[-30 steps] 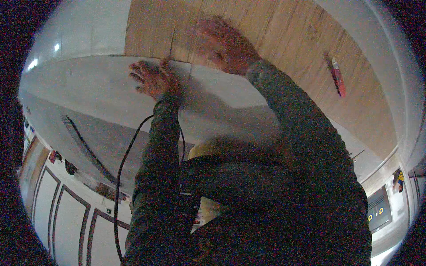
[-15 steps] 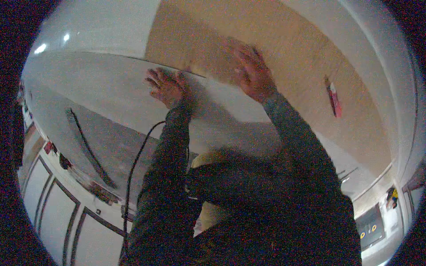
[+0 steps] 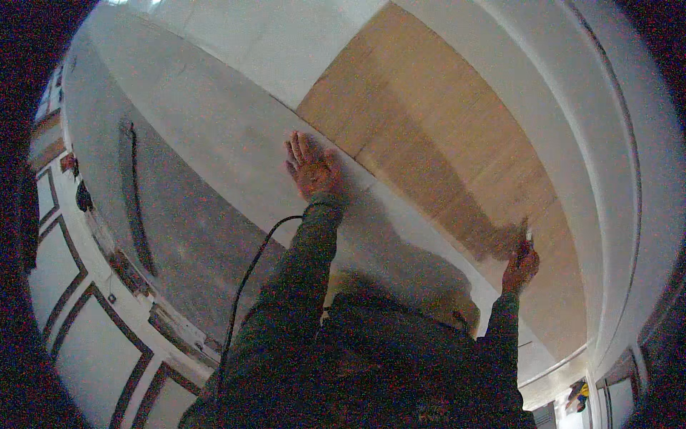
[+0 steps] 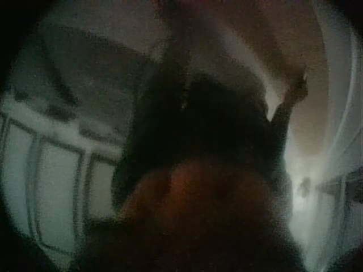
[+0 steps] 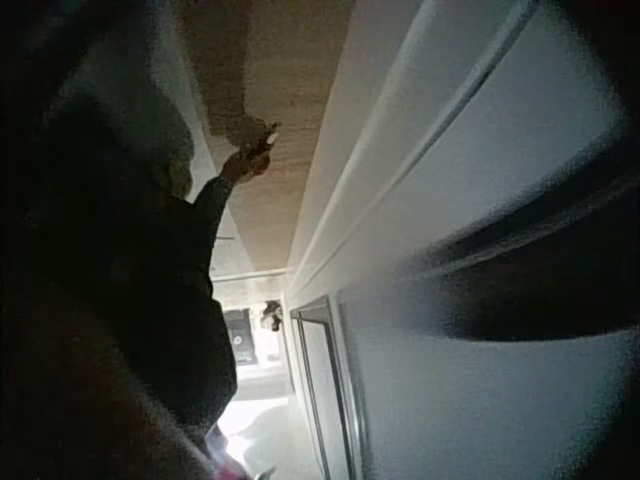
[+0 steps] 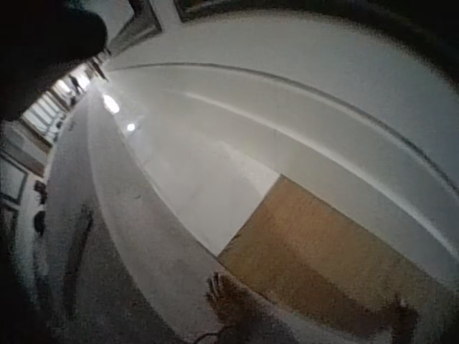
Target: The person cuts a small piece of wood laminate using a utility knife, then uses a manual hand tool to trim a smaller piece off one corner of the laminate.
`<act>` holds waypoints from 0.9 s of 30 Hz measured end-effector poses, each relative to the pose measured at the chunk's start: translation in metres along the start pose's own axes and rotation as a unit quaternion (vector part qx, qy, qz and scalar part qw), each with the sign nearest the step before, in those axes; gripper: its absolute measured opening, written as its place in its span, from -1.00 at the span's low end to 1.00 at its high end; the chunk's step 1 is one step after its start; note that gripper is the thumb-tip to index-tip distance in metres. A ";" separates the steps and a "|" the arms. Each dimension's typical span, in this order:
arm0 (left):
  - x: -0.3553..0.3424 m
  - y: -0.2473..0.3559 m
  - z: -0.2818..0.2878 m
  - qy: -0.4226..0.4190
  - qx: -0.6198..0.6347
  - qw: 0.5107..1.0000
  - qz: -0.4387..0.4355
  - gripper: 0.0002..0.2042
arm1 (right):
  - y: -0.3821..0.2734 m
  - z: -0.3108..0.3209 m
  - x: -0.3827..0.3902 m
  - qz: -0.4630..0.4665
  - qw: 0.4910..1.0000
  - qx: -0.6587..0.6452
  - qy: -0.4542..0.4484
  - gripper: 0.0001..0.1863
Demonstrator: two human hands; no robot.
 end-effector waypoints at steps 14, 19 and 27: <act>-0.020 -0.007 0.000 0.090 -0.052 0.994 -0.019 -0.57 | -0.168 -0.021 -0.064 0.005 0.900 -0.428 -0.080 -0.59; -0.036 -0.037 -0.019 0.061 -0.014 0.998 -0.010 -0.69 | -0.307 -0.012 -0.130 0.136 0.830 -0.469 -0.270 -0.64; -0.032 0.002 0.013 0.058 -0.073 0.995 0.026 -0.45 | -0.409 -0.035 -0.160 0.196 0.848 -0.339 -0.356 -0.69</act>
Point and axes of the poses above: each hand's wrist, its own x-axis away from the middle knuckle, its own z-axis out of the back of the hand, y = z × x, the point moved 3 cm from there along -x, towards the middle knuckle, and after that the axes turned 4 degrees about z, right-handed, at the moved point
